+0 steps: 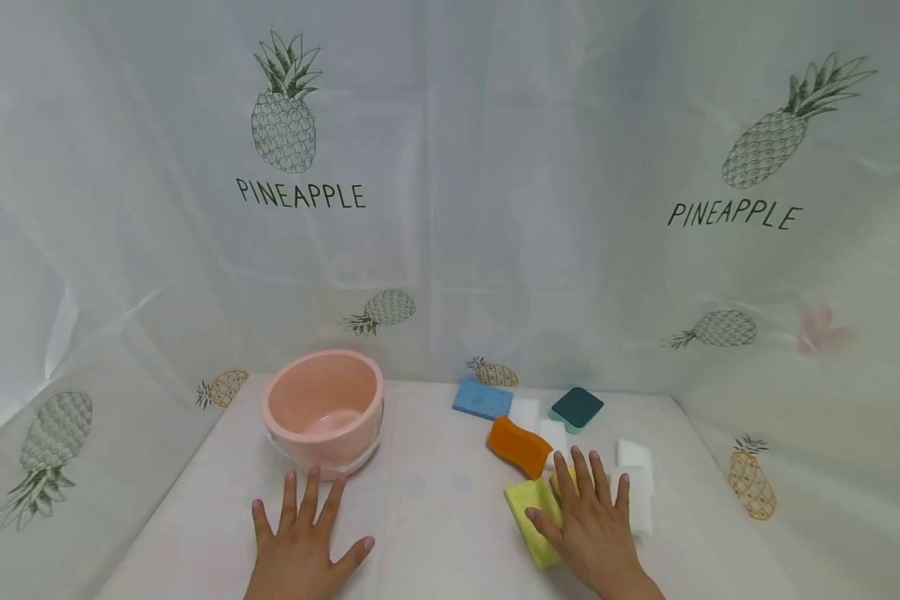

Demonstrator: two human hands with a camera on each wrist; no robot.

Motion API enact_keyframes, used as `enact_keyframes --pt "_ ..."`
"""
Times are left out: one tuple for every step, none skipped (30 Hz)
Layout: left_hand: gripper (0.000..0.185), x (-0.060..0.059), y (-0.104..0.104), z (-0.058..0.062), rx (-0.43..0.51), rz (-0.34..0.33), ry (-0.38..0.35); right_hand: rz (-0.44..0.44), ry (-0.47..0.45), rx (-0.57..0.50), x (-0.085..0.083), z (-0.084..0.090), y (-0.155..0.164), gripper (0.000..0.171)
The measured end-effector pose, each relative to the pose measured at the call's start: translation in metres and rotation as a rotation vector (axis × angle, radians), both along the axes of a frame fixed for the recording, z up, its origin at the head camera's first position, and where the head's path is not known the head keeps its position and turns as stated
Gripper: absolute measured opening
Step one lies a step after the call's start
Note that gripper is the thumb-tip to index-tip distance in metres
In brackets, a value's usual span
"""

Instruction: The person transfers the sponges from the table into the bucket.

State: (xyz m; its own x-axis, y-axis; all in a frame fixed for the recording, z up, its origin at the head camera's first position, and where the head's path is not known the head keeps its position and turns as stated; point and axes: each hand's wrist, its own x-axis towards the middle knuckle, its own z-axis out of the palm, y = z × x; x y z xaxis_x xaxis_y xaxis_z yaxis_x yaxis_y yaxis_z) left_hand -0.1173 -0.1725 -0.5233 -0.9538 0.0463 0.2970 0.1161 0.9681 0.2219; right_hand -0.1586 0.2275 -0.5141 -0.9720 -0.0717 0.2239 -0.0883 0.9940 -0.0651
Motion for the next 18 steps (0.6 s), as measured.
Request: enact_keyframes --pt "0.098 0.0 0.0 0.0 -0.002 0.004 -0.003 0.0 -0.002 -0.001 0.001 0.0 0.0 0.097" --pt "0.098 0.0 0.0 0.0 -0.001 0.008 -0.004 -0.001 -0.003 -0.005 0.001 0.001 -0.001 0.097" --pt "0.098 -0.001 0.001 0.0 -0.005 0.012 -0.005 -0.003 -0.004 -0.007 0.001 0.001 -0.002 0.097" --pt "0.098 0.0 0.001 -0.001 -0.007 0.015 -0.002 -0.003 -0.003 -0.003 0.001 0.001 -0.002 0.097" --pt "0.098 0.0 0.001 -0.001 -0.007 0.018 0.002 -0.002 -0.001 -0.004 0.001 0.001 -0.002 0.097" --pt "0.097 0.0 0.001 0.0 -0.007 0.02 0.006 -0.001 0.002 -0.004 0.001 0.001 -0.002 0.097" --pt "0.097 0.001 0.001 0.001 -0.006 0.021 0.009 0.0 0.005 -0.005 0.0 0.001 -0.003 0.097" --pt "0.096 0.002 0.001 0.002 -0.004 0.023 0.017 0.003 0.008 -0.008 0.0 0.001 -0.004 0.097" --pt "0.093 0.003 0.001 0.003 0.003 0.025 0.031 0.009 0.013 -0.017 -0.001 0.001 -0.004 0.096" --pt "0.09 0.004 0.0 0.006 0.011 0.029 0.049 0.015 0.015 -0.028 -0.003 0.002 -0.006 0.096" --pt "0.087 0.005 -0.002 0.008 0.021 0.035 0.073 0.024 0.015 -0.043 -0.004 0.003 -0.007 0.095" --pt "0.083 0.006 -0.003 0.012 0.038 0.044 0.1 0.034 0.019 -0.053 -0.006 0.005 -0.01 0.095" --pt "0.079 0.007 -0.006 0.016 0.059 0.053 0.129 0.049 0.022 -0.066 -0.009 0.007 -0.013 0.094" --pt "0.075 0.006 -0.009 0.021 0.077 0.063 0.164 0.067 0.029 -0.084 -0.012 0.01 -0.018 0.093" --pt "0.071 0.005 -0.013 0.026 0.095 0.073 0.198 0.087 0.038 -0.095 -0.016 0.015 -0.023 0.091" --pt "0.07 0.002 -0.018 0.032 0.11 0.086 0.219 0.109 0.048 -0.1 -0.02 0.019 -0.028 0.09" --pt "0.069 -0.003 -0.023 0.039 0.124 0.099 0.232 0.137 0.068 -0.104 -0.025 0.025 -0.035 0.089" --pt "0.069 -0.008 -0.029 0.046 0.143 0.111 0.232 0.166 0.088 -0.106 -0.03 0.03 -0.042 0.087"
